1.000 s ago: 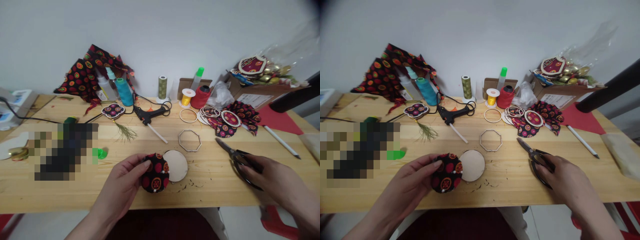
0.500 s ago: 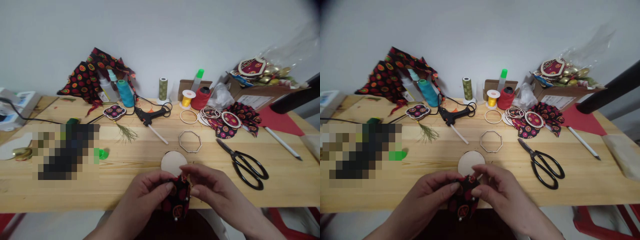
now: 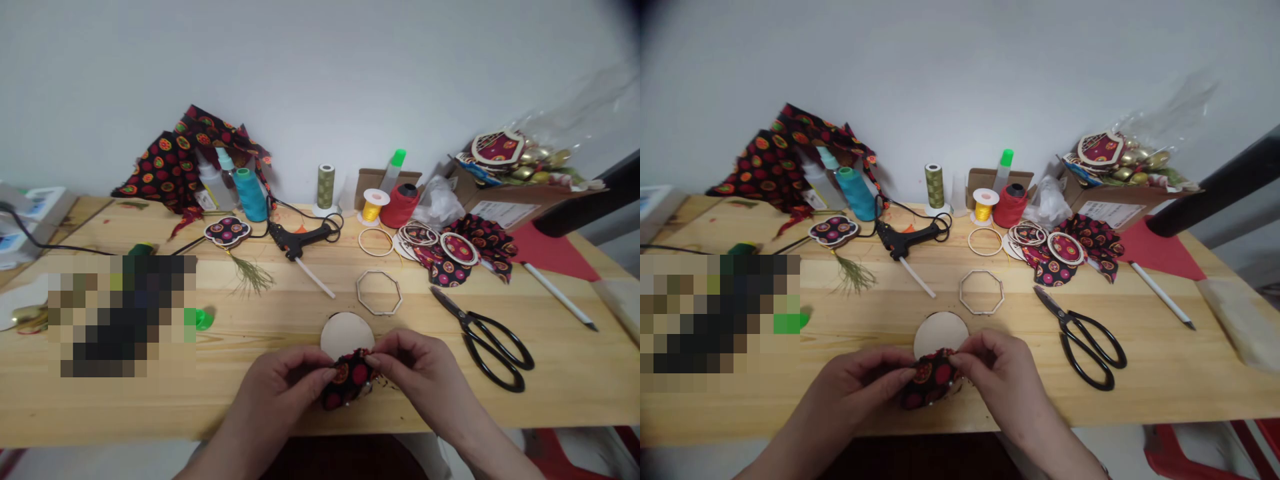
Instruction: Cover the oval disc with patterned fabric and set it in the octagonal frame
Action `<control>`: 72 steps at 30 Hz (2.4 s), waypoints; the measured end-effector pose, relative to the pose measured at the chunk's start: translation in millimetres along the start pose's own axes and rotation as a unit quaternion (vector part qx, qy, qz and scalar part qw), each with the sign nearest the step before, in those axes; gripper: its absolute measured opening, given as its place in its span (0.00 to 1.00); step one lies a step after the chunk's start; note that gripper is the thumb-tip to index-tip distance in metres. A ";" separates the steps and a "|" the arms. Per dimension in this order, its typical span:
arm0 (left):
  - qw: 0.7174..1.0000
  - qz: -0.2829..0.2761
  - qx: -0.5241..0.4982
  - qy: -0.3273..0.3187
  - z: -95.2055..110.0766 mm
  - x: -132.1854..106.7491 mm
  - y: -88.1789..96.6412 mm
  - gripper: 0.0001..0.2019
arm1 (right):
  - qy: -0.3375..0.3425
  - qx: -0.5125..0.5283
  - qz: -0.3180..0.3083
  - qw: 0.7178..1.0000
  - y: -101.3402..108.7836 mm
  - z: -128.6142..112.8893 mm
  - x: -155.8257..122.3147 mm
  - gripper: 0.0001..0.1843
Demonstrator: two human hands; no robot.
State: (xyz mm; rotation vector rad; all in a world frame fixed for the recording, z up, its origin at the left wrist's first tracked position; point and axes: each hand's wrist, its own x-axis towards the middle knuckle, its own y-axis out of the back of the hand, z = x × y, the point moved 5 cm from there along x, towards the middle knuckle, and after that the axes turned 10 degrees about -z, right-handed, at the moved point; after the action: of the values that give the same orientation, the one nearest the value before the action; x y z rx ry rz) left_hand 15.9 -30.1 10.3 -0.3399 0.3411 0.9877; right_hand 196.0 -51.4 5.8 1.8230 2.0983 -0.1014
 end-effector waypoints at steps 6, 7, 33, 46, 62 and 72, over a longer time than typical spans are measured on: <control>0.996 0.069 0.044 -0.019 -6.7 5.5 9.6 0.07 | 0.010 -0.032 0.032 0.999 1.6 -4.2 6.9 0.08; 0.996 0.078 0.043 -0.023 -5.7 6.2 9.9 0.07 | 0.013 -0.037 0.033 0.999 2.1 -5.9 8.0 0.08; 0.940 0.091 0.327 -0.030 4.7 36.4 23.7 0.08 | -0.020 -0.172 0.064 0.983 11.3 5.1 28.4 0.10; 0.877 0.085 0.458 -0.117 2.2 32.0 22.5 0.05 | 0.026 -0.227 0.058 0.972 10.9 9.5 28.3 0.10; 0.866 0.104 0.475 -0.118 4.2 33.1 22.2 0.07 | 0.013 -0.230 0.077 0.970 11.9 8.9 33.0 0.09; 0.854 0.131 0.482 -0.146 11.5 33.5 16.5 0.08 | -0.017 -0.219 0.084 0.972 11.8 8.1 32.5 0.09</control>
State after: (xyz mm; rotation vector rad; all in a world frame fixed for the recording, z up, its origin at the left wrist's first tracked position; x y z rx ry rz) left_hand 20.2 8.3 4.2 0.7888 0.5673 0.9945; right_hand 205.8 -21.0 -9.8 1.6977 1.7562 0.3457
